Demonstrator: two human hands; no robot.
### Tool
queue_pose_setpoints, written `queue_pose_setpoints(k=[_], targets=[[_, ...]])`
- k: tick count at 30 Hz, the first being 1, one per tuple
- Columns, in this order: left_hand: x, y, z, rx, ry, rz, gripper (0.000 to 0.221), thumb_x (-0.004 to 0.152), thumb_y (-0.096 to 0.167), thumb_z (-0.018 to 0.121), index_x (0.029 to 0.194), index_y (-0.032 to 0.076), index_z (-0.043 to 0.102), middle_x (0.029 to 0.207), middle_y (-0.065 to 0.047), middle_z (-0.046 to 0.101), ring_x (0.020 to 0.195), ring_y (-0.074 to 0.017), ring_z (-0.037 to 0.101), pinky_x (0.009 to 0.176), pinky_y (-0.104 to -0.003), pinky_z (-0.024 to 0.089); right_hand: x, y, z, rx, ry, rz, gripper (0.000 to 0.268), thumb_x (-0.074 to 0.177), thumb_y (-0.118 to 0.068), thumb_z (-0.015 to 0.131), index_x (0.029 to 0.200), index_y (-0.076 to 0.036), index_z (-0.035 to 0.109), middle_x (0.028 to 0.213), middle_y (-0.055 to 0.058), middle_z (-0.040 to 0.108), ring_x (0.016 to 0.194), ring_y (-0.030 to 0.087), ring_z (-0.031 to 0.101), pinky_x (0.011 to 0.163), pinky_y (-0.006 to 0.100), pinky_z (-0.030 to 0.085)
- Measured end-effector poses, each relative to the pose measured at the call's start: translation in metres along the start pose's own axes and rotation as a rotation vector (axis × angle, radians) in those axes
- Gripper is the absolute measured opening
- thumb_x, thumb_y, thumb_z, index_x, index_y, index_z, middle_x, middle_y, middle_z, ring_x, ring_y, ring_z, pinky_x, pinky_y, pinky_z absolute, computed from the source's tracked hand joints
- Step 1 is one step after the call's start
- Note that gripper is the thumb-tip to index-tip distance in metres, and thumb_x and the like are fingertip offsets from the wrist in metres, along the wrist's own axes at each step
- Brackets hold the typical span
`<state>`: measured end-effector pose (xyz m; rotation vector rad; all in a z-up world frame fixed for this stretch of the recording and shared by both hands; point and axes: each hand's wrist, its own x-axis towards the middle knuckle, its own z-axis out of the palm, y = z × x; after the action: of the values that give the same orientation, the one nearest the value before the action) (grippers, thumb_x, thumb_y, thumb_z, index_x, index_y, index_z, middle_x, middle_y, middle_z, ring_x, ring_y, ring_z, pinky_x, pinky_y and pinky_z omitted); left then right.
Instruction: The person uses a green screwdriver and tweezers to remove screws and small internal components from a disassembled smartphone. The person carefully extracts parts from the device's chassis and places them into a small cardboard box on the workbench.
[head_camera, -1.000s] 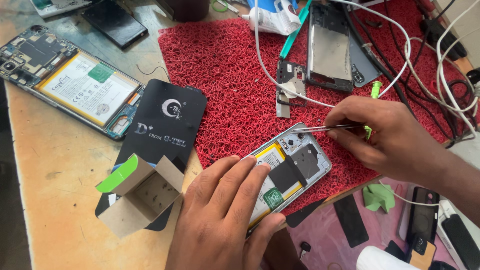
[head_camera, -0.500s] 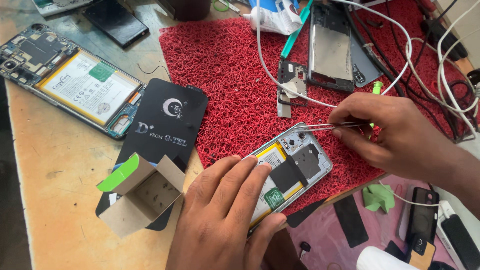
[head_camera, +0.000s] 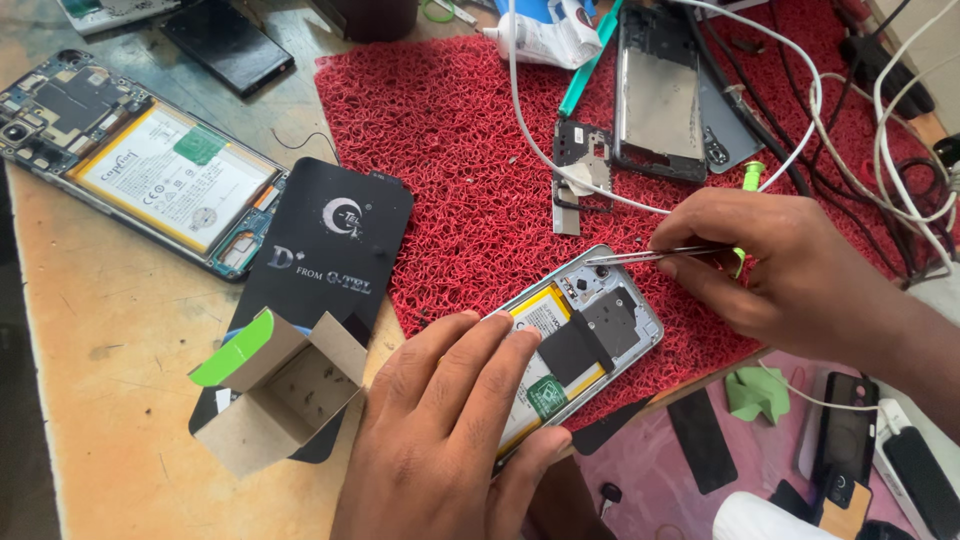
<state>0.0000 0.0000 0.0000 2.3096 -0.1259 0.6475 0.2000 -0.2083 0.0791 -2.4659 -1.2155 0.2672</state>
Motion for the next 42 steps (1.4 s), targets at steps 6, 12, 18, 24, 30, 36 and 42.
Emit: queue_pose_setpoints(k=[6,12,18,24,30,36,42], targets=[[0.000,0.001,0.000,-0.003,-0.003,-0.011,0.063,0.087,0.040,0.076,0.135,0.002,0.062,0.138,-0.016,0.061,0.133,-0.0355,0.054,0.111,-0.052,0.040,-0.006,0.007,0.007,-0.066,0.071,-0.086,0.016,0.084,-0.005,0.075,0.099,-0.002,0.072,0.095,0.009,0.074,0.081,0.018,0.075,0.071,0.030,0.061],[0.000,0.001,-0.001,0.008,0.000,-0.007,0.063,0.087,0.041,0.076,0.135,0.002,0.062,0.138,-0.016,0.061,0.133,-0.0355,0.054,0.111,-0.052,0.040,-0.014,0.020,0.016,-0.147,0.173,-0.220,0.016,0.090,-0.002,0.073,0.105,0.000,0.072,0.104,0.013,0.073,0.082,0.020,0.075,0.069,0.030,0.061],[0.000,0.002,0.000,0.012,-0.004,-0.012,0.063,0.087,0.041,0.076,0.135,0.002,0.062,0.138,-0.015,0.061,0.132,-0.0354,0.054,0.110,-0.052,0.040,-0.013,0.021,0.016,-0.074,0.162,-0.200,0.017,0.087,-0.001,0.074,0.104,-0.001,0.073,0.102,0.011,0.075,0.086,0.021,0.076,0.072,0.030,0.063],[0.000,0.001,0.000,0.012,-0.001,-0.013,0.063,0.087,0.042,0.076,0.135,0.003,0.062,0.138,-0.015,0.061,0.133,-0.0353,0.054,0.110,-0.052,0.041,-0.016,0.022,0.017,-0.118,0.209,-0.272,0.021,0.086,0.001,0.074,0.107,0.000,0.072,0.107,0.014,0.074,0.091,0.023,0.076,0.077,0.032,0.063],[0.000,0.001,0.000,0.011,0.001,-0.008,0.063,0.088,0.041,0.076,0.136,0.002,0.061,0.138,-0.015,0.061,0.133,-0.0356,0.054,0.110,-0.052,0.040,-0.021,0.012,0.024,-0.074,0.241,-0.173,0.019,0.086,-0.001,0.075,0.105,-0.002,0.072,0.105,0.013,0.075,0.095,0.024,0.077,0.083,0.034,0.062],[-0.001,0.001,0.001,-0.006,0.002,-0.010,0.064,0.088,0.041,0.076,0.135,0.001,0.061,0.138,-0.016,0.061,0.133,-0.0360,0.054,0.111,-0.052,0.040,-0.022,0.003,0.025,-0.045,0.236,-0.076,0.017,0.086,-0.002,0.076,0.102,-0.003,0.074,0.099,0.011,0.077,0.084,0.020,0.077,0.074,0.031,0.062],[-0.001,-0.001,0.001,-0.015,0.004,0.002,0.064,0.088,0.040,0.076,0.136,0.000,0.061,0.138,-0.016,0.061,0.133,-0.0365,0.054,0.112,-0.051,0.041,-0.028,-0.005,0.028,-0.048,0.258,0.013,0.017,0.085,-0.003,0.075,0.102,-0.003,0.074,0.098,0.010,0.077,0.081,0.019,0.077,0.068,0.031,0.060]])
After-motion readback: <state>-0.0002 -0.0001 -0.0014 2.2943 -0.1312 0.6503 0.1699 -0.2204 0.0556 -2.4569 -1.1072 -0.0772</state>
